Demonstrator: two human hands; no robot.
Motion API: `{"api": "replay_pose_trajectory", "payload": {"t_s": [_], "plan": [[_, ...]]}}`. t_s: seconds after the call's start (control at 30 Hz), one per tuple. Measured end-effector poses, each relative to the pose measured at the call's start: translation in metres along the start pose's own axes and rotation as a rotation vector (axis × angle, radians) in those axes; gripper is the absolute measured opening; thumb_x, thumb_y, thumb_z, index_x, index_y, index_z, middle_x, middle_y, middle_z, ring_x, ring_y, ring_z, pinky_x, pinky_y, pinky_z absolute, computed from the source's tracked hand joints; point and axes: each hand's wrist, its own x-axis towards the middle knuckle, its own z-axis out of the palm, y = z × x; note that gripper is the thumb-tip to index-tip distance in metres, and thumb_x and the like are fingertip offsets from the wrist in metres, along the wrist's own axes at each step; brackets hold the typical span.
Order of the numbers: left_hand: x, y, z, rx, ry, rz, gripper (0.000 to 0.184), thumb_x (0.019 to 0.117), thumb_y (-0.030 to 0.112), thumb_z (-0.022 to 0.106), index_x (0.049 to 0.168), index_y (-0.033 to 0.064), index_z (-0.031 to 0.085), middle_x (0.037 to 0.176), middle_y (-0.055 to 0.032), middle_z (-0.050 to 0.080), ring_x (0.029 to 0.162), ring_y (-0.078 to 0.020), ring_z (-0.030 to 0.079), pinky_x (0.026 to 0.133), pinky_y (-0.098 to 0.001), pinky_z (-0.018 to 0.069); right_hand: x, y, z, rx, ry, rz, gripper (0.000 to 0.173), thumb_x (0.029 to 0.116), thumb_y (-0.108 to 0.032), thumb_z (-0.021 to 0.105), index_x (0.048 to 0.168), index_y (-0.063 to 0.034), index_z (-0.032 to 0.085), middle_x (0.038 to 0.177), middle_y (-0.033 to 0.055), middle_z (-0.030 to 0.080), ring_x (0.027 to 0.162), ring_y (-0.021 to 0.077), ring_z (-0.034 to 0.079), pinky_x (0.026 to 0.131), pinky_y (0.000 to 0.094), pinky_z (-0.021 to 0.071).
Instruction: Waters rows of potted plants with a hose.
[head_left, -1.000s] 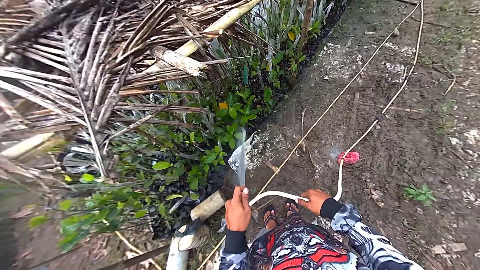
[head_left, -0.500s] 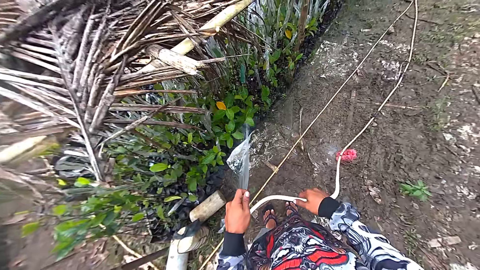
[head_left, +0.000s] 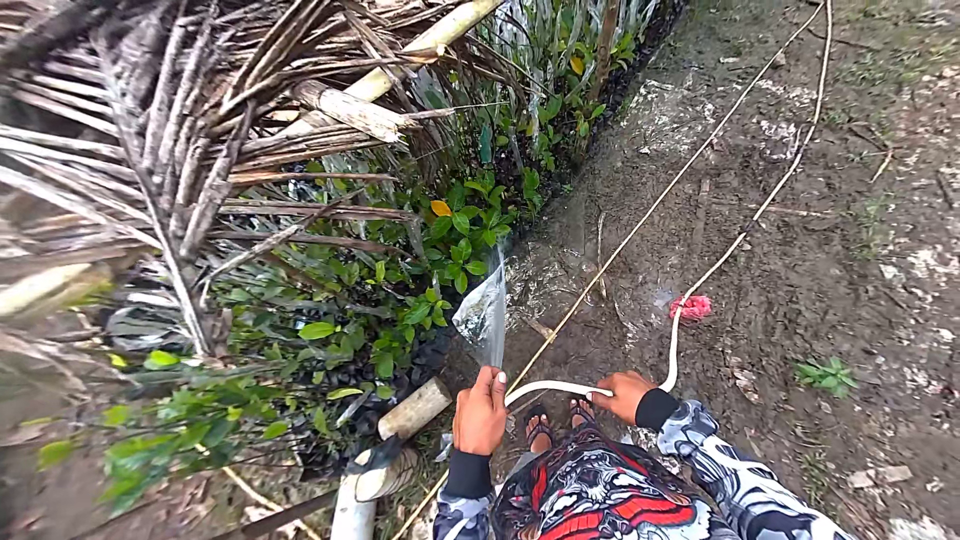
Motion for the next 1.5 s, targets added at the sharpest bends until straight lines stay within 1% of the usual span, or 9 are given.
{"api": "replay_pose_trajectory", "payload": {"t_s": [0.27,0.4,0.57,0.7,0.97,1.1,1.23,1.37,1.5], "plan": [[-0.003,0.006,-0.007,-0.022,0.039,0.081,0.037,0.1067,0.039,0.043,0.109,0.0133,0.069,0.065,-0.0023,0.061,0.058,-0.0194,0.062,0.056,-0.0443,0.0507,0.002,0.001,0.004,0.008,0.026,0.001,0.057,0.1042,-0.061,0.045,0.118,-0.0129,0.074,0.115,0.0177,0.073,0.116,0.037,0.066,0.101,0.0611,0.0472],[0.003,0.004,-0.006,0.056,-0.09,0.01,0.037,0.1083,0.038,0.042,0.116,0.0139,0.068,0.073,-0.0082,0.066,0.069,-0.0276,0.068,0.066,-0.0511,0.0543,0.004,-0.005,0.005,-0.014,-0.002,0.016,0.06,0.104,-0.062,0.044,0.12,-0.013,0.073,0.118,0.0185,0.072,0.119,0.0378,0.065,0.102,0.062,0.0469],[0.003,0.012,-0.011,0.057,-0.014,0.1,0.038,0.1076,0.039,0.041,0.114,0.0136,0.069,0.068,-0.0062,0.064,0.064,-0.0257,0.066,0.06,-0.0488,0.0533,0.0,-0.013,0.005,0.013,0.014,0.028,0.059,0.1038,-0.062,0.044,0.122,-0.0136,0.073,0.12,0.0186,0.072,0.12,0.0375,0.064,0.103,0.0617,0.0467],[0.016,0.008,-0.015,0.136,-0.081,0.034,0.038,0.1088,0.039,0.04,0.119,0.0151,0.067,0.074,-0.0096,0.068,0.071,-0.0298,0.07,0.067,-0.0521,0.0552,0.001,-0.018,0.005,0.0,0.007,0.038,0.06,0.1036,-0.063,0.044,0.121,-0.0134,0.073,0.119,0.0181,0.072,0.12,0.0374,0.064,0.102,0.0617,0.0468],[0.023,0.005,-0.034,0.129,-0.05,0.111,0.038,0.1088,0.039,0.04,0.117,0.0145,0.067,0.073,-0.0081,0.066,0.069,-0.0278,0.068,0.066,-0.0501,0.0549,-0.007,-0.031,0.005,0.002,0.033,0.041,0.059,0.1042,-0.061,0.044,0.119,-0.012,0.073,0.119,0.0196,0.071,0.119,0.0389,0.064,0.101,0.0621,0.0473],[0.02,-0.004,-0.044,0.069,0.019,0.214,0.038,0.1076,0.039,0.041,0.112,0.0129,0.069,0.068,-0.0054,0.064,0.062,-0.0238,0.066,0.059,-0.0472,0.0534,-0.016,-0.041,0.006,0.004,0.031,0.064,0.061,0.1036,-0.063,0.045,0.119,-0.0107,0.073,0.12,0.0206,0.071,0.121,0.0391,0.064,0.102,0.0626,0.0474],[0.021,-0.037,-0.048,0.122,-0.045,-0.024,0.038,0.1097,0.037,0.04,0.121,0.0121,0.067,0.085,-0.0133,0.071,0.081,-0.0329,0.071,0.075,-0.0562,0.0558,-0.021,-0.058,0.015,-0.044,0.011,0.08,0.064,0.103,-0.064,0.044,0.12,-0.0103,0.073,0.124,0.021,0.07,0.124,0.04,0.062,0.102,0.0636,0.0472],[0.003,-0.054,-0.054,0.069,0.031,0.036,0.036,0.108,0.034,0.043,0.114,0.0094,0.068,0.076,-0.0096,0.068,0.071,-0.0275,0.069,0.067,-0.052,0.0548,-0.026,-0.072,0.03,-0.017,0.037,0.08,0.064,0.1026,-0.066,0.043,0.121,-0.0121,0.073,0.123,0.0206,0.07,0.123,0.0402,0.063,0.101,0.0636,0.0479],[-0.007,-0.079,-0.064,0.047,0.05,-0.093,0.036,0.1092,0.033,0.043,0.117,0.0084,0.068,0.086,-0.0128,0.071,0.082,-0.0308,0.07,0.076,-0.0567,0.0551,-0.033,-0.087,0.042,-0.024,0.072,0.082,0.065,0.1015,-0.067,0.042,0.12,-0.0139,0.074,0.122,0.0198,0.071,0.121,0.0398,0.064,0.099,0.0642,0.0493]]}}
